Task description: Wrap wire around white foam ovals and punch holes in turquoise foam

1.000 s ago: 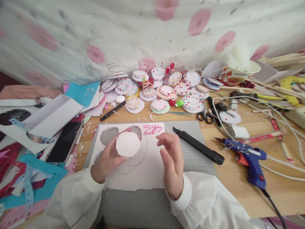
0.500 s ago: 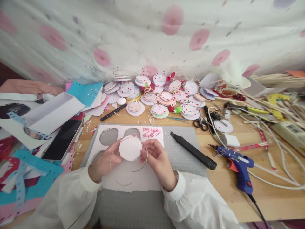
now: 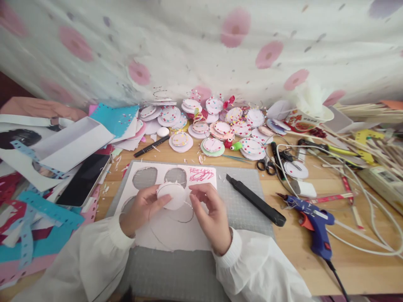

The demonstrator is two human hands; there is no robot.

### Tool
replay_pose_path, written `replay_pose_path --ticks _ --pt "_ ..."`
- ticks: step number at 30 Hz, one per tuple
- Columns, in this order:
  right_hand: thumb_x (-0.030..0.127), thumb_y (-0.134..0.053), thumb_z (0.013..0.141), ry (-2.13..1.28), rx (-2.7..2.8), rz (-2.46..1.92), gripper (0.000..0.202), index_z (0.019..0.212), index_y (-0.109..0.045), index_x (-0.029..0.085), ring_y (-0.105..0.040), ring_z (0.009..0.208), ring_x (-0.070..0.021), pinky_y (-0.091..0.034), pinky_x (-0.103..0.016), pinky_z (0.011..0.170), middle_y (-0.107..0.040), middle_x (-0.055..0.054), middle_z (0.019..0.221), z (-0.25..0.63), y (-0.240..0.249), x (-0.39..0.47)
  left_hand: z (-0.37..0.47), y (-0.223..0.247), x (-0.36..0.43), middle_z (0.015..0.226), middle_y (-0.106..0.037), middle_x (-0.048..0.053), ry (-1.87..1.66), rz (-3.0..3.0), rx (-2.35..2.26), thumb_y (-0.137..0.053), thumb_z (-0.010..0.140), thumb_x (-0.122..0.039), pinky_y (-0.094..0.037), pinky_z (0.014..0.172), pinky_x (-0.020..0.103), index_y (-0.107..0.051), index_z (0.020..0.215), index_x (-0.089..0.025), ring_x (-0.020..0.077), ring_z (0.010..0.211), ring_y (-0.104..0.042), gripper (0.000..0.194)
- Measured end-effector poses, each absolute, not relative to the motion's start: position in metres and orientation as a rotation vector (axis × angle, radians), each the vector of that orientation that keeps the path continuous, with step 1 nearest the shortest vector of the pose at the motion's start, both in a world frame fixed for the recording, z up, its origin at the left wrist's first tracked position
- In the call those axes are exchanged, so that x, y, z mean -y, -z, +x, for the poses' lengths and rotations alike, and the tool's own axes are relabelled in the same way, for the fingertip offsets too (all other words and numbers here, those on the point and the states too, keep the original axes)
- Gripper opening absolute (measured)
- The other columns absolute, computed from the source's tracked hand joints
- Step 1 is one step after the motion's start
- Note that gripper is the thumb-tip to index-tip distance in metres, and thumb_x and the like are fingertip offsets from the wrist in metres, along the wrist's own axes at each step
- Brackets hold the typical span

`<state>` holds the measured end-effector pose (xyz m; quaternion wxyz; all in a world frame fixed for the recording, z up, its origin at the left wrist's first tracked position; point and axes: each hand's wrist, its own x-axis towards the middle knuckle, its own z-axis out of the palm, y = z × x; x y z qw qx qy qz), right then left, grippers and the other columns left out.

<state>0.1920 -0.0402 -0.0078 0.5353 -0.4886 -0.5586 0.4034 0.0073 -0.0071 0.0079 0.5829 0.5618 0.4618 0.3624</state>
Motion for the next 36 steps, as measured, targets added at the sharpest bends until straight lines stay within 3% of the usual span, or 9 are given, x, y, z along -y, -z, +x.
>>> replay_pose_path --ticks 5,17,25,36 --pt "0.026 -0.054 0.089 -0.918 1.346 -1.194 0.015 0.101 -0.063 0.024 -0.058 0.086 -0.0164 -0.048 -0.029 0.070 -0.062 -0.005 0.097 0.194 0.007 0.042 0.006 -0.007 0.007 0.069 -0.061 0.002 -0.841 1.330 -1.087 -0.065 0.077 -0.038 -0.043 0.059 0.024 -0.063 0.074 -0.012 0.0136 0.065 -0.052 0.025" --pt "0.024 -0.050 0.090 -0.951 1.397 -1.168 0.012 0.094 -0.062 0.023 -0.058 0.082 -0.0169 -0.046 -0.030 0.070 -0.062 -0.004 0.088 0.194 0.001 0.042 0.005 -0.007 0.006 0.075 -0.067 0.005 -0.827 1.357 -1.050 -0.064 0.078 -0.036 -0.049 0.063 0.027 -0.069 0.084 -0.013 0.0158 0.069 -0.056 0.024" --pt "0.020 -0.050 0.090 -0.949 1.441 -1.151 0.017 0.100 -0.064 0.023 -0.058 0.083 -0.0167 -0.047 -0.030 0.071 -0.063 -0.004 0.091 0.194 -0.001 0.044 0.005 -0.008 0.006 0.062 -0.057 0.000 -0.830 1.321 -1.105 -0.064 0.077 -0.037 -0.042 0.053 0.022 -0.063 0.071 -0.013 0.0112 0.058 -0.048 0.024" --pt "0.015 -0.050 0.088 -0.898 1.548 -1.137 0.023 0.106 -0.062 0.021 -0.056 0.078 -0.0158 -0.046 -0.031 0.070 -0.060 -0.004 0.085 0.193 -0.003 0.043 0.003 -0.006 0.007 0.064 -0.054 0.000 -0.821 1.310 -1.128 -0.063 0.079 -0.039 -0.037 0.055 0.023 -0.064 0.078 -0.012 0.0115 0.060 -0.045 0.027"
